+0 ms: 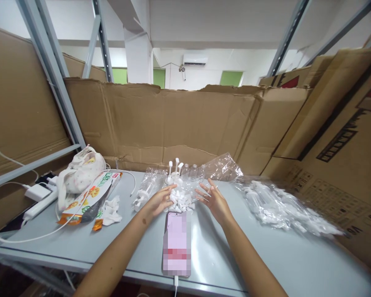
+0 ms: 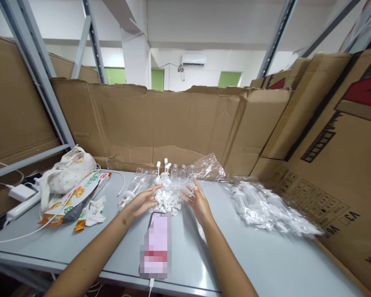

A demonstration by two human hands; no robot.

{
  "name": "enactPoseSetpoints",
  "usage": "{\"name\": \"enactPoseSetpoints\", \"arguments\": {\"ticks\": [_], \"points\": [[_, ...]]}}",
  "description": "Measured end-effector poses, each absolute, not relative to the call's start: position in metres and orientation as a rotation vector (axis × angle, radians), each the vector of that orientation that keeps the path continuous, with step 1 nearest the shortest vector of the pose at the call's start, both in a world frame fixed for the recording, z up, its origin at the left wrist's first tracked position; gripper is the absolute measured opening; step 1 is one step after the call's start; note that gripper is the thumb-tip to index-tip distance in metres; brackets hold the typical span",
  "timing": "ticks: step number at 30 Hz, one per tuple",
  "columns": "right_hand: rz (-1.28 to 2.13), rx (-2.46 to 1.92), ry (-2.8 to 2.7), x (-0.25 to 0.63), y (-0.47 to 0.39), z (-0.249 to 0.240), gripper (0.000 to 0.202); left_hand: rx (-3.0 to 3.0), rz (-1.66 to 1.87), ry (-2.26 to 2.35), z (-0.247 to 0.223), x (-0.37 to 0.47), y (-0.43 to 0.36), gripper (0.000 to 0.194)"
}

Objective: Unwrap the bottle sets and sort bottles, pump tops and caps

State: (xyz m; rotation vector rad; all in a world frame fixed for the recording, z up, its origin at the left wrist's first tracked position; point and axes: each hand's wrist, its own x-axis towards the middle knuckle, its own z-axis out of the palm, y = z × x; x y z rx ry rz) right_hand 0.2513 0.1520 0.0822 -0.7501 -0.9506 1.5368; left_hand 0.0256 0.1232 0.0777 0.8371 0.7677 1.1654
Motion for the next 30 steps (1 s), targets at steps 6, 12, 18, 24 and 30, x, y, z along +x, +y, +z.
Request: {"name": "enactPoseSetpoints", "arguments": {"ticks": [6, 12, 18, 24, 30], "points": [[1.473, -0.633, -0.919, 0.264, 0.159, 0.086, 0.055, 0.973, 1.135, 0.796, 0.083, 0.022, 0.118, 0.032], [1.423, -0.595, -0.921, 0.271, 0.162, 0.089, 0.051, 1.109, 1.150, 0.835, 0.086, 0.022, 0.116, 0.033], [1.573, -0.617, -1.089, 0.264, 0.153, 0.094, 0.050, 1.188, 1.277, 0.831, 0.087, 0.025, 0.116, 0.048], [1.726, -0.577, -1.302, 0.254, 0.142, 0.096, 0.049, 1.263, 1.218, 0.820, 0.095, 0.031, 0.110, 0.046], [1.639, -0.495, -1.305, 0.251, 0.144, 0.084, 0.062, 1.085, 1.467, 0.918, 0.090, 0.037, 0.115, 0.034]]}}
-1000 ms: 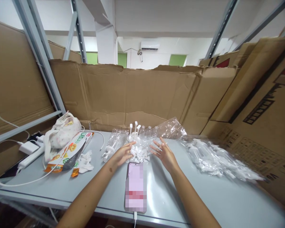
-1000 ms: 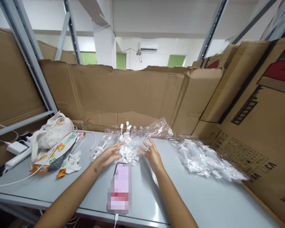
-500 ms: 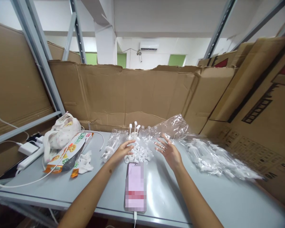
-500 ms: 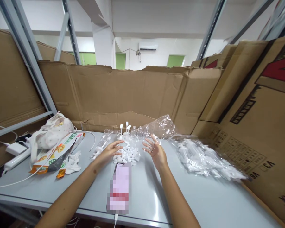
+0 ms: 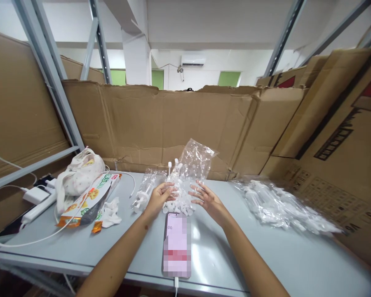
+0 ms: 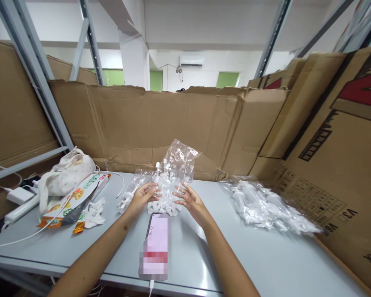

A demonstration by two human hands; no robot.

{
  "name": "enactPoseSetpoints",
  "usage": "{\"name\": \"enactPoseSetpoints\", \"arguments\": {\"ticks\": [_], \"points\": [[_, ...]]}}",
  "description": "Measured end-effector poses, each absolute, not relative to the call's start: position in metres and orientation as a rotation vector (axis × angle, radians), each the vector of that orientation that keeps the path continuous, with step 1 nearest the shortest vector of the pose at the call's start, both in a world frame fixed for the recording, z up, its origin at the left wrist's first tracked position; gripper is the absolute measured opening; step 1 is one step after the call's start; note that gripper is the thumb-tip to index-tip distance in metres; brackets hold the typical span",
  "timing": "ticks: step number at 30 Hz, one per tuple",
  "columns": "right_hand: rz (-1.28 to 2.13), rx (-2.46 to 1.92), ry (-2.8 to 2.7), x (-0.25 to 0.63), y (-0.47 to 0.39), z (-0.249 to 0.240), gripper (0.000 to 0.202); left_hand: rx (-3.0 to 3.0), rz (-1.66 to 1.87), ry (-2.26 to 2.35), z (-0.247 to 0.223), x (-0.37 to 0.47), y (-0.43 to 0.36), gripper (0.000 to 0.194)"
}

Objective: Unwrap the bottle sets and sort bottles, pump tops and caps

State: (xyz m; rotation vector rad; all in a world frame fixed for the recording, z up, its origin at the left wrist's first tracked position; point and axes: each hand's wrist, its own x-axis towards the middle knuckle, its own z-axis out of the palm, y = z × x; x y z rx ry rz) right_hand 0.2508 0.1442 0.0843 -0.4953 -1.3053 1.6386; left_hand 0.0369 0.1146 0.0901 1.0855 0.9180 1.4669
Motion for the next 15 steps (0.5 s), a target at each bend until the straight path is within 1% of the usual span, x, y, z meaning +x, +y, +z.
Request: {"name": "enactPoseSetpoints", "arguments": {"ticks": [4, 6, 9, 11, 15], "points": [[1.644, -0.595, -1.397, 0.238, 0.143, 0.073, 0.065, 1.029, 1.531, 0.918, 0.087, 0.043, 0.114, 0.033], [1.595, -0.680, -1.398, 0.231, 0.141, 0.069, 0.059, 1.027, 1.523, 0.902, 0.086, 0.046, 0.112, 0.032], [1.515, -0.786, -1.329, 0.224, 0.141, 0.068, 0.043, 1.032, 1.514, 0.911, 0.085, 0.049, 0.110, 0.029], [1.478, -0.821, -1.293, 0.223, 0.141, 0.069, 0.039, 1.039, 1.533, 0.942, 0.083, 0.050, 0.111, 0.026], [1.462, -0.830, -1.276, 0.228, 0.143, 0.071, 0.043, 1.019, 1.526, 0.956, 0.079, 0.046, 0.115, 0.026]]}}
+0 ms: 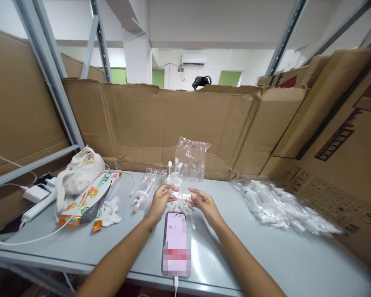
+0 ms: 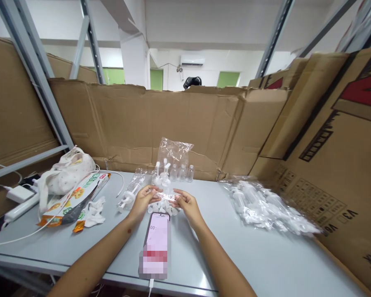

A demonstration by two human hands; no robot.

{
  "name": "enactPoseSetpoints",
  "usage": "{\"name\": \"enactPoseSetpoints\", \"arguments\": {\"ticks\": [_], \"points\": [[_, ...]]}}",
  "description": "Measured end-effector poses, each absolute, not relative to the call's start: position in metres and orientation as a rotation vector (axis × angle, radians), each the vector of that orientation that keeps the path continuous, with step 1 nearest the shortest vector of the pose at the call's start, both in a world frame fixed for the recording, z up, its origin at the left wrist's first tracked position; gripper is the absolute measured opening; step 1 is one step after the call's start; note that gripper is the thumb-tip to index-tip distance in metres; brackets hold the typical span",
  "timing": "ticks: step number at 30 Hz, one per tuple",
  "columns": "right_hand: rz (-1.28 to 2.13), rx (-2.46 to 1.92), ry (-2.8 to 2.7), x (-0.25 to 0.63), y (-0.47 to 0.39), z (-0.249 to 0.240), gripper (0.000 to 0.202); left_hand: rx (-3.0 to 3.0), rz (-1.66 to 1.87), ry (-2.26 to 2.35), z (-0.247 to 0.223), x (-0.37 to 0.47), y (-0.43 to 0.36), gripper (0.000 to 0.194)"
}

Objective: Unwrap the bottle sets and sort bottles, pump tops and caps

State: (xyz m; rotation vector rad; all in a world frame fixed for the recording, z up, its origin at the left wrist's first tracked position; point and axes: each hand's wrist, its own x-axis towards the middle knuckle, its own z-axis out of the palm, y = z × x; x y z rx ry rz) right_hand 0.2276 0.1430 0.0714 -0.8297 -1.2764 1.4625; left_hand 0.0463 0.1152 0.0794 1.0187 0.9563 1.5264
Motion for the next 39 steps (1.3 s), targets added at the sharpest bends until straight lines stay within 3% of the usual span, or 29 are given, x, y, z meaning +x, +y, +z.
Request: {"name": "enactPoseSetpoints", "arguments": {"ticks": [4, 8, 16, 22, 28, 39], "points": [[1.486, -0.818, -1.318, 0.237, 0.148, 0.071, 0.048, 1.058, 1.454, 0.998, 0.083, 0.035, 0.118, 0.036], [1.547, -0.828, -1.501, 0.244, 0.147, 0.074, 0.039, 1.147, 1.484, 0.961, 0.091, 0.024, 0.118, 0.045], [1.773, -0.727, -2.124, 0.254, 0.134, 0.092, 0.037, 0.960, 1.750, 0.988, 0.103, 0.010, 0.118, 0.037], [1.425, -0.846, -1.747, 0.250, 0.143, 0.089, 0.034, 1.014, 1.401, 0.963, 0.094, 0.025, 0.113, 0.042], [1.367, -0.873, -1.621, 0.247, 0.145, 0.086, 0.031, 1.096, 1.099, 0.928, 0.086, 0.045, 0.105, 0.048], [1.253, -0.866, -1.576, 0.246, 0.152, 0.076, 0.027, 1.064, 1.258, 1.088, 0.081, 0.031, 0.120, 0.055]]}}
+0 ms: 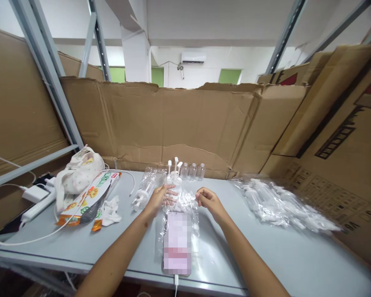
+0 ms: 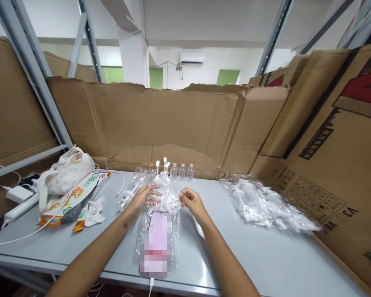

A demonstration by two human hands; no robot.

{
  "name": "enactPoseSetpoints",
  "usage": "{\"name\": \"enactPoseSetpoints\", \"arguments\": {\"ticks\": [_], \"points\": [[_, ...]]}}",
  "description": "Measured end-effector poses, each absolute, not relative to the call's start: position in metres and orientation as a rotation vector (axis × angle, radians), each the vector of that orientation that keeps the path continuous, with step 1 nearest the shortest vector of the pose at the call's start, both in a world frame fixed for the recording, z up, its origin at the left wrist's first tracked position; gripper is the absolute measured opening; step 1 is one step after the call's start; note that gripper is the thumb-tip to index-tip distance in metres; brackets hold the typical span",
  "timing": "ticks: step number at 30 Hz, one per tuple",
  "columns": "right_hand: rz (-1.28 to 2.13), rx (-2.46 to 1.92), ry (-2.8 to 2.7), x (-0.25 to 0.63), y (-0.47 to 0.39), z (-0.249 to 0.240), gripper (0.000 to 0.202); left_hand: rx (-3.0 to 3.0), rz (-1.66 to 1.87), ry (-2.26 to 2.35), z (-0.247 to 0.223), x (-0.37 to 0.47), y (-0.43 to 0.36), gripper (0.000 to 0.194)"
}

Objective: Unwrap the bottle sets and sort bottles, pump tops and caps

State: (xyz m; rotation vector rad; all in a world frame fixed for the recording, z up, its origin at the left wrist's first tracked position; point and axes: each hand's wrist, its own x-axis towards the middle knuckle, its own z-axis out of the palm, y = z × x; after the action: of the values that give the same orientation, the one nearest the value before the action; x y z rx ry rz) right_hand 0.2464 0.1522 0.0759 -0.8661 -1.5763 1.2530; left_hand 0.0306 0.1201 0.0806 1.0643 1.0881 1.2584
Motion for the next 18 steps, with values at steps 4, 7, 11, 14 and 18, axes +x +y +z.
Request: {"name": "enactPoseSetpoints", "arguments": {"ticks": [4, 7, 11, 14, 18], "points": [[1.307, -0.860, -1.557, 0.2475, 0.1532, 0.0766, 0.028, 1.099, 1.286, 1.108, 0.0780, 0.0321, 0.1212, 0.056], [1.335, -0.849, -1.483, 0.2466, 0.1524, 0.0776, 0.032, 1.151, 1.249, 1.092, 0.0788, 0.0349, 0.1188, 0.054], [1.289, -0.897, -1.403, 0.2456, 0.1530, 0.0761, 0.032, 1.222, 1.209, 1.091, 0.0835, 0.0384, 0.1134, 0.049], [1.297, -0.891, -1.428, 0.2451, 0.1535, 0.0748, 0.030, 1.259, 1.330, 1.127, 0.0848, 0.0374, 0.1137, 0.044], [1.259, -0.868, -1.442, 0.2438, 0.1555, 0.0729, 0.029, 1.289, 1.409, 1.134, 0.0834, 0.0319, 0.1181, 0.038]]}}
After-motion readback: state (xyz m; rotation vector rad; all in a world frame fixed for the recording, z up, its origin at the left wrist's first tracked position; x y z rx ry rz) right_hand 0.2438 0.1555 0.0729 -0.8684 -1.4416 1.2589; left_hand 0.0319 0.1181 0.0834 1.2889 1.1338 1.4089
